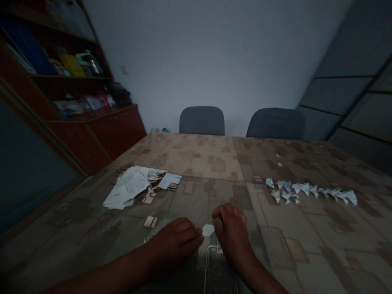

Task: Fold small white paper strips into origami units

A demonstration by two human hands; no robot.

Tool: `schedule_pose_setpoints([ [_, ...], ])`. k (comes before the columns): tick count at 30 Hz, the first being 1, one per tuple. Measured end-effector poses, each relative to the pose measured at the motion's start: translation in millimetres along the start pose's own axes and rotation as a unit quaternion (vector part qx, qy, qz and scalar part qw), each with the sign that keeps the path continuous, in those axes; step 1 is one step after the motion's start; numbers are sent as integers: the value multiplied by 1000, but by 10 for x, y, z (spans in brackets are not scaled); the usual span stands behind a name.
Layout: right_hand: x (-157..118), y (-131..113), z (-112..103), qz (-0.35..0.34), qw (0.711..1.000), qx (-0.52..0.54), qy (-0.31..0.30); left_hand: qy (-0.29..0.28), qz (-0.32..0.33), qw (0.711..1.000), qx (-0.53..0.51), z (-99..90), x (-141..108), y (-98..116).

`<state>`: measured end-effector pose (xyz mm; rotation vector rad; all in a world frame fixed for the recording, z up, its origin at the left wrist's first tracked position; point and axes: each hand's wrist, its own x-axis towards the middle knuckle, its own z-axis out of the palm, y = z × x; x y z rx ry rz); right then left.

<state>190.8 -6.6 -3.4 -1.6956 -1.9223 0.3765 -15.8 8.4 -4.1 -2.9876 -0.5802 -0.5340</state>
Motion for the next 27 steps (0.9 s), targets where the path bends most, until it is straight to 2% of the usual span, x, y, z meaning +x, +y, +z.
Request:
schedule_pose_setpoints([
  [6, 7, 39, -5, -4, 1000, 11, -5, -21, -2, 1000, 14, -10, 67, 8],
  [11, 13, 102, -101, -40, 996, 55, -60, -27, -14, 999, 20, 9, 108, 33],
  [20, 46, 155, -80, -28, 996, 77, -45, -46, -18, 999, 9, -1, 82, 58],
  [24, 42, 112, -80, -32, 996, 75, -43, -24, -16, 1000, 13, 31, 66, 80],
  [27, 24, 46, -42, -18, 999, 32, -30, -14, -34, 999, 13, 57, 70, 117],
])
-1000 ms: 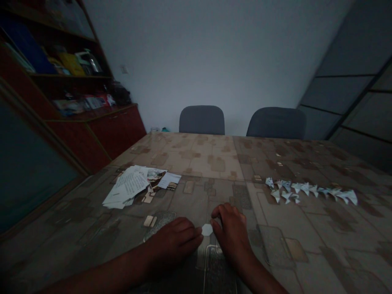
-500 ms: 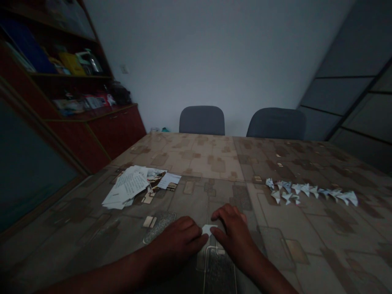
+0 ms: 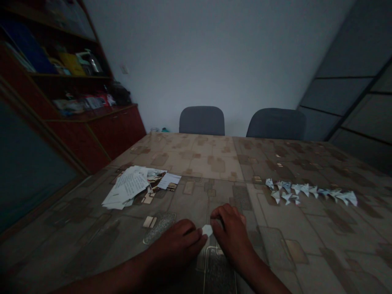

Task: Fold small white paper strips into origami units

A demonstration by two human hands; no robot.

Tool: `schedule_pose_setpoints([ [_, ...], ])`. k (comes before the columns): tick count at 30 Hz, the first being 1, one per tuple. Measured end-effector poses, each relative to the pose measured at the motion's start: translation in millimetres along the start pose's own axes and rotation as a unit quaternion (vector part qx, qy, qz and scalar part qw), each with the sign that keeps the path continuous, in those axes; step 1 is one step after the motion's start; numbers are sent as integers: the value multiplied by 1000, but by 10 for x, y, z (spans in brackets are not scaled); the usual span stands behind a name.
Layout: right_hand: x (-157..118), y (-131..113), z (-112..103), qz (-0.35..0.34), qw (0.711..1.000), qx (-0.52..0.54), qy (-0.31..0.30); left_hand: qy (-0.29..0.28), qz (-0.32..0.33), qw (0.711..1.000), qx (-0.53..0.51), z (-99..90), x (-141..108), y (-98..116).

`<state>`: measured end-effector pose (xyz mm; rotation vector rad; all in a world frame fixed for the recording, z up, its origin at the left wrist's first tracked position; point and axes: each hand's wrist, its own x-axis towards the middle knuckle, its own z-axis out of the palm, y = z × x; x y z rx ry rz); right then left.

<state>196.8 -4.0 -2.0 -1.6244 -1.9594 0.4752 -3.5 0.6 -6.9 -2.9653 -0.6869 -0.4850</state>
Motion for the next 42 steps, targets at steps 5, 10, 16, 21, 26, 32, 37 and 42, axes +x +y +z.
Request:
schedule_pose_setpoints([
  [5, -9, -22, 44, 9, 999, -35, 1, 3, -7, 1000, -24, -12, -40, 34],
  [10, -13, -5, 8, 1, 999, -31, -8, 15, -5, 999, -43, -64, -141, -2],
  [16, -32, -51, 37, 2, 999, -44, 6, 16, 15, 999, -38, -122, -181, -29],
  [21, -65, -75, 95, -3, 997, -77, 18, 5, -13, 999, -46, -102, -160, -11],
  [26, -65, -69, 44, 16, 998, -62, 2, 0, -18, 998, -53, -98, -168, -31],
  [32, -33, 32, -25, 10, 1000, -13, -20, 52, 0, 998, -45, -32, -264, -95],
  [37, -33, 47, -35, 4, 1000, -17, -22, 37, 2, 999, -32, -98, -250, -96],
  [42, -27, -56, -18, 10, 999, -41, -8, 41, 16, 999, -29, -113, -207, -90],
])
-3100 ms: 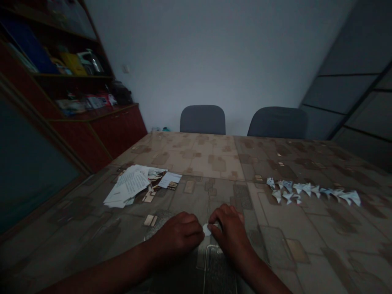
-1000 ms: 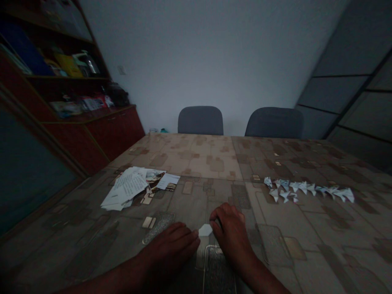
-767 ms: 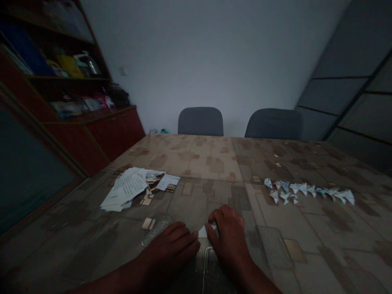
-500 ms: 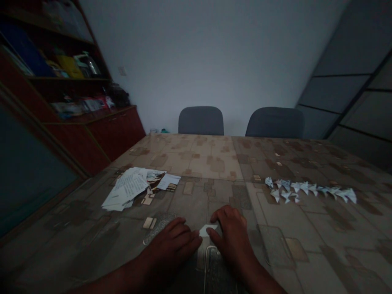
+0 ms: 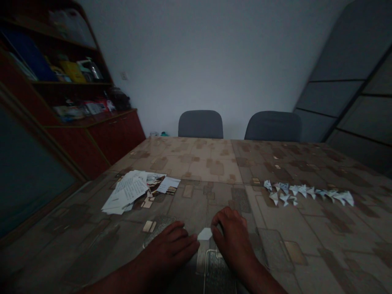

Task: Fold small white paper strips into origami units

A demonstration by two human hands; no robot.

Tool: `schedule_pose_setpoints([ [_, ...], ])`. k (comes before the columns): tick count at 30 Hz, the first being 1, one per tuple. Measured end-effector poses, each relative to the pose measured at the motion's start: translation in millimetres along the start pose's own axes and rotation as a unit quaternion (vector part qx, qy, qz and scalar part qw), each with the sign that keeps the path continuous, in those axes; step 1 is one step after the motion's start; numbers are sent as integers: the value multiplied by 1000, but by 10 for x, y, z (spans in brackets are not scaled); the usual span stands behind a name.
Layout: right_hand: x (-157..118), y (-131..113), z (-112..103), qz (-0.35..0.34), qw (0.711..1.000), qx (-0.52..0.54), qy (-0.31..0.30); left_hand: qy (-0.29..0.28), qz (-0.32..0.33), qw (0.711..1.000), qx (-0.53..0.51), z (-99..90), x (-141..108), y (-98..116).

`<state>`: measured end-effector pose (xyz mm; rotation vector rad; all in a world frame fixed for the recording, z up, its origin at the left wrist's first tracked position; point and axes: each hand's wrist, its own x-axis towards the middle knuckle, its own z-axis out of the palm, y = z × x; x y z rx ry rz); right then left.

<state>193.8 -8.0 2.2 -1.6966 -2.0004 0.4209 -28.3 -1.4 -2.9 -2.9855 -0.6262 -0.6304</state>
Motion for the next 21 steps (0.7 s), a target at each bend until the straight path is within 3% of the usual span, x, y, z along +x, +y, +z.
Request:
schedule_pose_setpoints([
  [4, 16, -15, 7, 10, 1000, -19, 10, 24, 6, 1000, 9, 57, -4, -13],
  [11, 10, 119, -58, -47, 999, 26, -8, 33, 3, 999, -3, 61, -28, -14],
  [16, -30, 20, -138, -160, 984, 11, -75, 12, -11, 1000, -5, 63, -44, -19],
  [21, -21, -7, -236, -172, 978, 6, -116, 60, -76, 992, -86, -5, -5, -36],
])
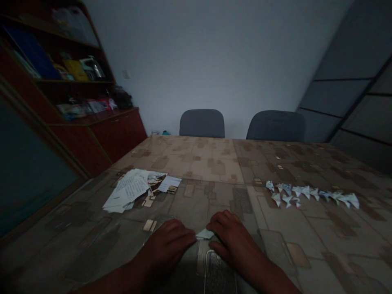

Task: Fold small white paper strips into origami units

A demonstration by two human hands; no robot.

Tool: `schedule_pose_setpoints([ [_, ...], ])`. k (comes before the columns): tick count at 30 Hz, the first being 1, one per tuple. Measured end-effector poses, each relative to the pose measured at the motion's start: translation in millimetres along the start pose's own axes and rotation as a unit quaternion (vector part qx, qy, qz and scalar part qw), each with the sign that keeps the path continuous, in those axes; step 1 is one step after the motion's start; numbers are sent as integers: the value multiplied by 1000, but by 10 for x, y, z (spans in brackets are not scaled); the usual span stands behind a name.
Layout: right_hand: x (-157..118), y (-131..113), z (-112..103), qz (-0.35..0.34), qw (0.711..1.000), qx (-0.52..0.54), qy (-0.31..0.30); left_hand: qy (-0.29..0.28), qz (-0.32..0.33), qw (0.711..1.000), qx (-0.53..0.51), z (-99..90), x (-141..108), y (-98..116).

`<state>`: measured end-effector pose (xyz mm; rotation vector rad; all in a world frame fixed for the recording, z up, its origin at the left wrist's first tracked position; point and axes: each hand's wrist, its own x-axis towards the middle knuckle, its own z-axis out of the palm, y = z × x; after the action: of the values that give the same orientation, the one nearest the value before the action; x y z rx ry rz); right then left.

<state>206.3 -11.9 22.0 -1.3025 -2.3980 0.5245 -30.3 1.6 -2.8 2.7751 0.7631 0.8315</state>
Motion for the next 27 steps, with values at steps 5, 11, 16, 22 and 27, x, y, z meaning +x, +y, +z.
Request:
schedule_pose_setpoints([
  [5, 32, 81, 2, -5, 1000, 19, -2, 16, -100, 989, -109, -62, 47, 23],
  [11, 44, 141, 43, -14, 999, 44, 13, 3, -226, 954, -198, -94, 97, 27],
  [16, 51, 115, 13, -15, 998, 60, 13, -8, -138, 978, -158, -64, 185, -6],
  [22, 50, 132, 2, -23, 998, 58, 18, -36, -105, 992, -60, 52, 343, 0],
  [27, 47, 181, 19, -31, 998, 54, 11, -41, -118, 991, -42, 93, 340, 2],
])
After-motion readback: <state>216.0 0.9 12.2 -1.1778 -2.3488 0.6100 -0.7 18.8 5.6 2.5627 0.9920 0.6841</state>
